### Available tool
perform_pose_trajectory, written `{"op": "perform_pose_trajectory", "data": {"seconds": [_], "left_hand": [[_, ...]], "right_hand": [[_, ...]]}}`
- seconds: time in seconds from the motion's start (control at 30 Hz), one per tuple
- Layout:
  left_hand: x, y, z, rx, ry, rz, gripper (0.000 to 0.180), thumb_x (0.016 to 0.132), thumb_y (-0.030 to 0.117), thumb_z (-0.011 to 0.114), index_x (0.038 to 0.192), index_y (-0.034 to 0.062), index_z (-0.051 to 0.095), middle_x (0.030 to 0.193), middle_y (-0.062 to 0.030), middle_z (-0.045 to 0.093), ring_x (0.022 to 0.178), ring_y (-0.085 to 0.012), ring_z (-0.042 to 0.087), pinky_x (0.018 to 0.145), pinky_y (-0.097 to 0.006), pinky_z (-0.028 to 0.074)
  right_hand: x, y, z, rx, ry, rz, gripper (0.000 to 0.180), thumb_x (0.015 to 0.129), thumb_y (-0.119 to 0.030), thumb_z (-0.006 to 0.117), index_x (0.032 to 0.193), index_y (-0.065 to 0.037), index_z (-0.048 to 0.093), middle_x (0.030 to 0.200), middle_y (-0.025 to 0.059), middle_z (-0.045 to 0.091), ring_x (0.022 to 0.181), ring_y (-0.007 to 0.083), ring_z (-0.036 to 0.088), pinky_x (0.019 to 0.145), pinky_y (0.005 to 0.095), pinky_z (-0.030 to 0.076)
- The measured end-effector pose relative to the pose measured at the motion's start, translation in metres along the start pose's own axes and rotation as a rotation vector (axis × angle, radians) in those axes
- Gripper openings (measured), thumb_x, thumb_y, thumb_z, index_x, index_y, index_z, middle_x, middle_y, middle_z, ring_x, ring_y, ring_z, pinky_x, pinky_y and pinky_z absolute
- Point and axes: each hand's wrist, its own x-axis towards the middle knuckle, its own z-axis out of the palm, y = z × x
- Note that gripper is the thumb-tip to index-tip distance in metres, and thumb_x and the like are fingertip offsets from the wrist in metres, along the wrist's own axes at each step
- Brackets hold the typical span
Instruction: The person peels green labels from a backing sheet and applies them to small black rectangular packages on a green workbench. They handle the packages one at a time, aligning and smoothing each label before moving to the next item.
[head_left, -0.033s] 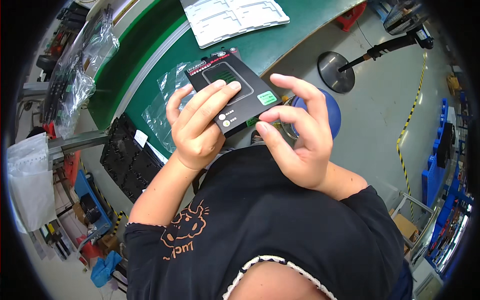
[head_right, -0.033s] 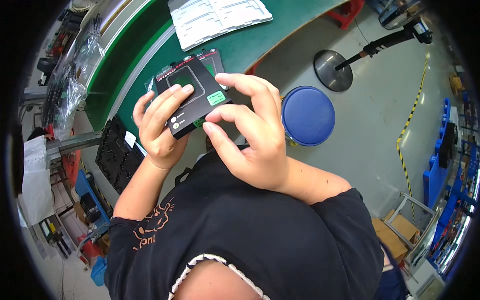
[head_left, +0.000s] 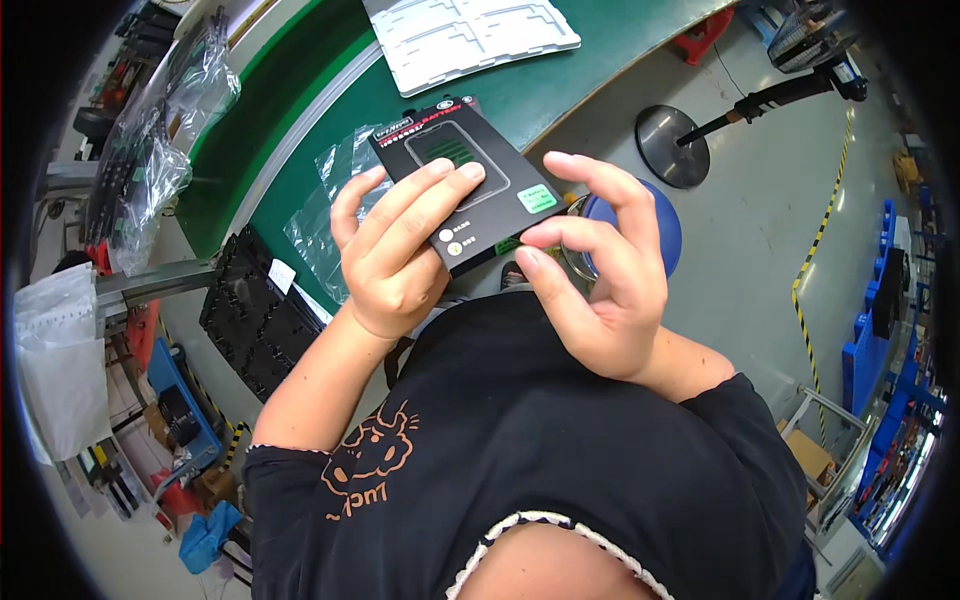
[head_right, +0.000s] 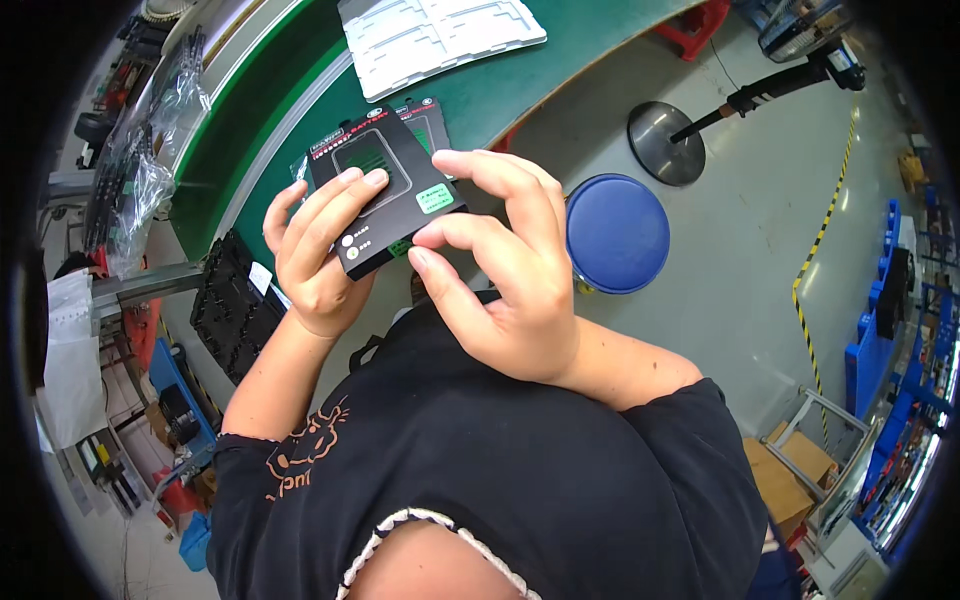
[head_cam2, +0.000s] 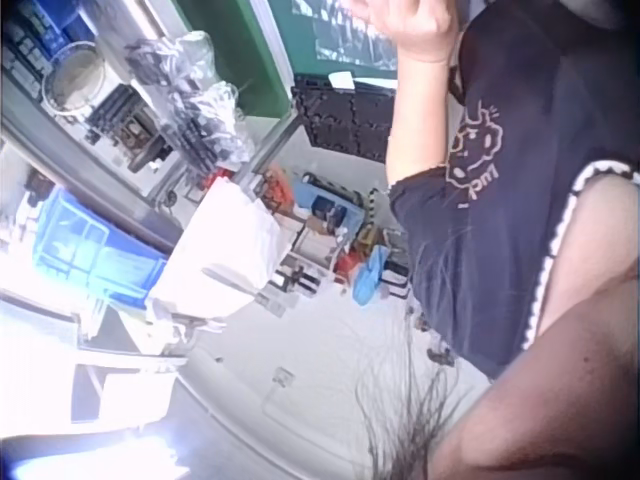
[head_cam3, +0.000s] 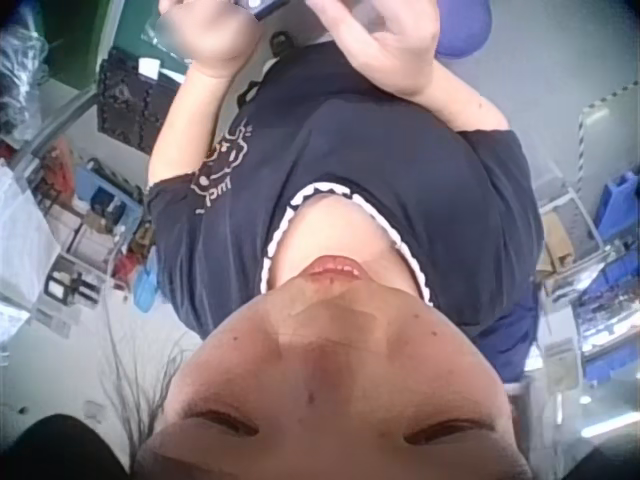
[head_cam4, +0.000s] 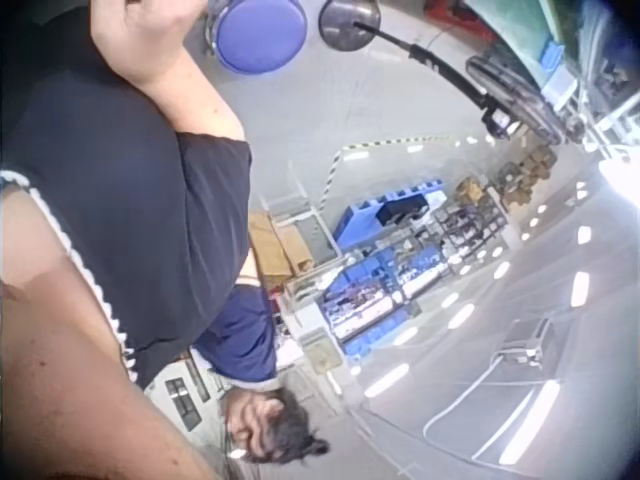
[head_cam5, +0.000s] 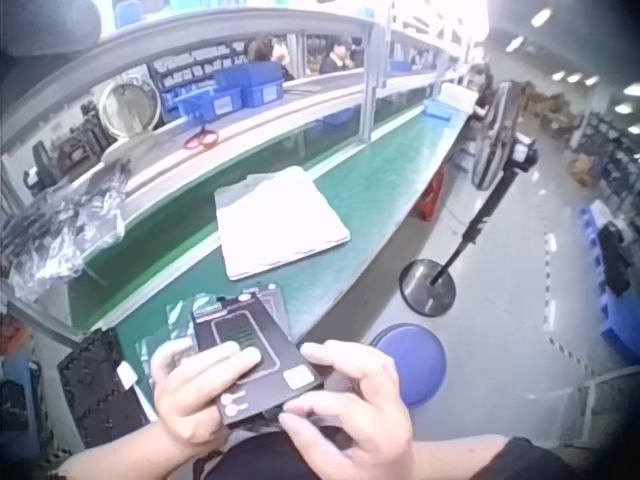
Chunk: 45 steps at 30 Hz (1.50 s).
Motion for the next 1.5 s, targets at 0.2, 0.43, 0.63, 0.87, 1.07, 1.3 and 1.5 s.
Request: {"op": "perform_pose_trajectory", "data": {"seconds": [0.2,0.43,0.63,0.87,1.07,1.3,1.5], "left_hand": [[0.006,-0.005,-0.011,0.0,-0.051,0.07,0.014,0.067,0.013,0.064,0.055,0.011,0.055,0.109,-0.0024,0.071,0.105,-0.018,0.065,0.098,-0.04,0.035],[0.009,-0.006,-0.015,-0.004,-0.052,0.083,0.014,0.067,0.013,0.064,0.056,0.0107,0.057,0.109,-0.0024,0.071,0.104,-0.0177,0.066,0.098,-0.039,0.035],[0.006,-0.004,-0.014,0.004,-0.062,0.069,0.013,0.067,0.013,0.064,0.056,0.0095,0.057,0.109,-0.0033,0.071,0.102,-0.0187,0.066,0.097,-0.04,0.036],[0.008,-0.001,-0.015,-0.126,-0.159,-0.119,0.009,0.064,0.006,0.073,0.069,0.0056,0.065,0.108,-0.0034,0.069,0.095,-0.0201,0.065,0.092,-0.039,0.04],[0.002,0.002,-0.013,-0.393,-0.284,-0.407,0.011,0.076,0.012,0.073,0.086,0.0121,0.076,0.103,-0.0006,0.068,0.089,-0.0207,0.063,0.085,-0.035,0.042],[0.0,0.005,-0.014,-0.607,-0.413,-0.533,0.011,0.077,0.009,0.074,0.087,0.0073,0.076,0.099,-0.0081,0.069,0.094,-0.023,0.065,0.083,-0.034,0.048],[-0.002,0.01,-0.011,-0.493,-0.347,-0.384,0.01,0.075,0.013,0.074,0.084,0.009,0.075,0.1,-0.0022,0.068,0.087,-0.0223,0.062,0.083,-0.035,0.043]], "right_hand": [[0.002,-0.006,-0.004,-0.056,-0.024,-0.041,0.016,0.073,-0.002,0.075,0.085,-0.003,0.065,0.125,0.0202,0.056,0.114,0.0333,0.051,0.097,0.0408,0.039],[0.002,-0.007,-0.005,-0.055,-0.05,-0.038,0.014,0.075,-0.002,0.074,0.085,-0.003,0.065,0.127,0.0198,0.055,0.116,0.0322,0.051,0.098,0.0397,0.038],[0.002,-0.012,-0.004,-0.081,-0.063,0.027,0.017,0.075,0.0,0.074,0.086,-0.003,0.06,0.123,0.0209,0.054,0.111,0.0276,0.052,0.098,0.0376,0.038],[0.0,0.004,0.002,0.284,0.005,0.33,0.026,0.074,0.0,0.069,0.091,-0.005,0.05,0.118,0.0172,0.049,0.108,0.0253,0.05,0.093,0.0326,0.041],[0.015,0.01,-0.008,0.154,-0.022,0.134,0.018,0.079,-0.001,0.07,0.097,-0.003,0.066,0.115,0.0126,0.057,0.104,0.0224,0.052,0.087,0.0306,0.044],[0.032,0.017,-0.012,-0.037,-0.185,-0.088,0.019,0.078,-0.005,0.072,0.097,-0.006,0.072,0.112,0.0092,0.063,0.103,0.0249,0.052,0.079,0.0315,0.047],[0.031,0.019,-0.016,0.047,-0.235,0.023,0.019,0.078,-0.008,0.072,0.097,-0.006,0.072,0.111,0.0089,0.063,0.105,0.0256,0.052,0.085,0.0337,0.046]]}}
